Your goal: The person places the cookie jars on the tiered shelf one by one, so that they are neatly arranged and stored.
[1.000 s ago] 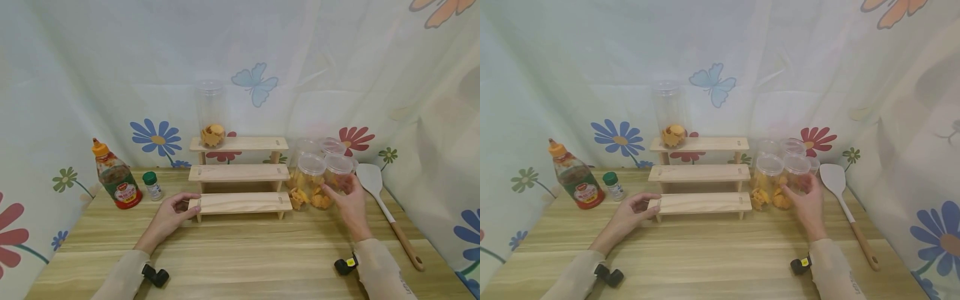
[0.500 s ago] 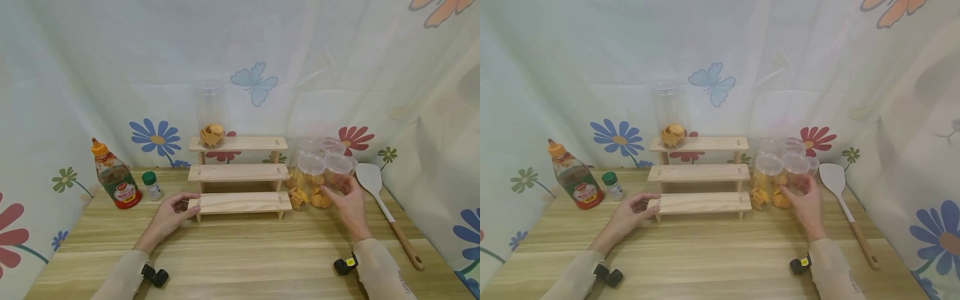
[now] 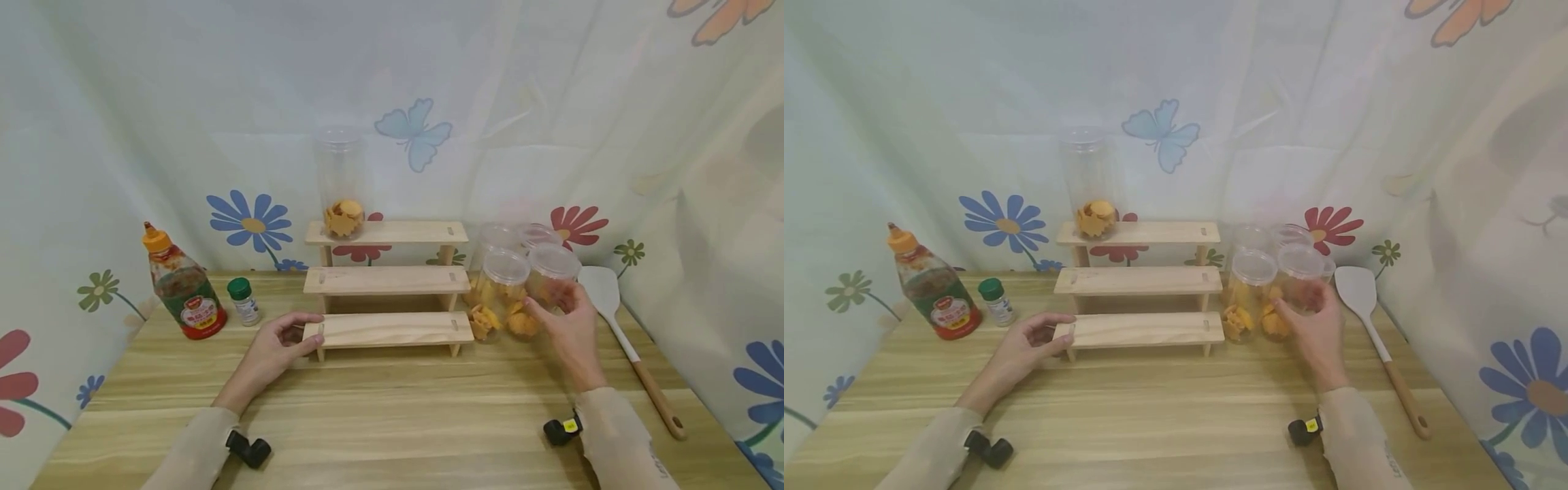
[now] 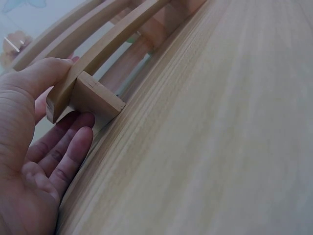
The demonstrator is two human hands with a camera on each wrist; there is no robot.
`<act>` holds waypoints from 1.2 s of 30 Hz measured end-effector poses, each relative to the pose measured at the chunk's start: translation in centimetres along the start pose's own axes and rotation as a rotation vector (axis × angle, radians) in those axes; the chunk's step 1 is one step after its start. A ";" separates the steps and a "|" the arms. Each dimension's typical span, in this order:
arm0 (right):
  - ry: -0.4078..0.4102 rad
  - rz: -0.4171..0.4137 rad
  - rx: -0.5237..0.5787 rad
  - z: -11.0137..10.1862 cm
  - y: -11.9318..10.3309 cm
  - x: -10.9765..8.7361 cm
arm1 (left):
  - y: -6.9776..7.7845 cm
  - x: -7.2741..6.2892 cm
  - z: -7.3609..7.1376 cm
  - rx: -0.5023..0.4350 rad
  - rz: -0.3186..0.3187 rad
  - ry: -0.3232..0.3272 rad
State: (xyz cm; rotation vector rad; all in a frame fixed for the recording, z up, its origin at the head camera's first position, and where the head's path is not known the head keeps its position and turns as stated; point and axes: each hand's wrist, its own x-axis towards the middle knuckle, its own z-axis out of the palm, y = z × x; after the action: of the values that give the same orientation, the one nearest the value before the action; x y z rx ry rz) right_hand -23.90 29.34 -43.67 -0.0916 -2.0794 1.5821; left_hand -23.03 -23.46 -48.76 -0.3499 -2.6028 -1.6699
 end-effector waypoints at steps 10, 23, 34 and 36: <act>0.026 -0.062 -0.022 -0.9 -2.5 0.6 | -0.1 0.1 -0.1 0.001 0.009 0.008; 0.031 -0.022 -0.035 -2.5 -4.6 0.6 | 0.4 -0.2 0.1 -0.015 0.013 0.007; 0.079 -0.078 -0.008 -3.6 -6.9 1.2 | 0.1 0.0 0.2 -0.011 0.017 0.010; 0.086 -0.094 0.008 -3.7 -7.4 1.6 | 0.1 -0.1 0.1 -0.010 0.017 0.011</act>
State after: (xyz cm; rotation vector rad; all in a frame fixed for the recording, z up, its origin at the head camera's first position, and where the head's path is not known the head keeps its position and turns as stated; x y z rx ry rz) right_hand -21.81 30.82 -35.62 -0.0567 -1.9823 1.5037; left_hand -22.92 -23.30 -48.74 -0.3610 -2.5775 -1.6750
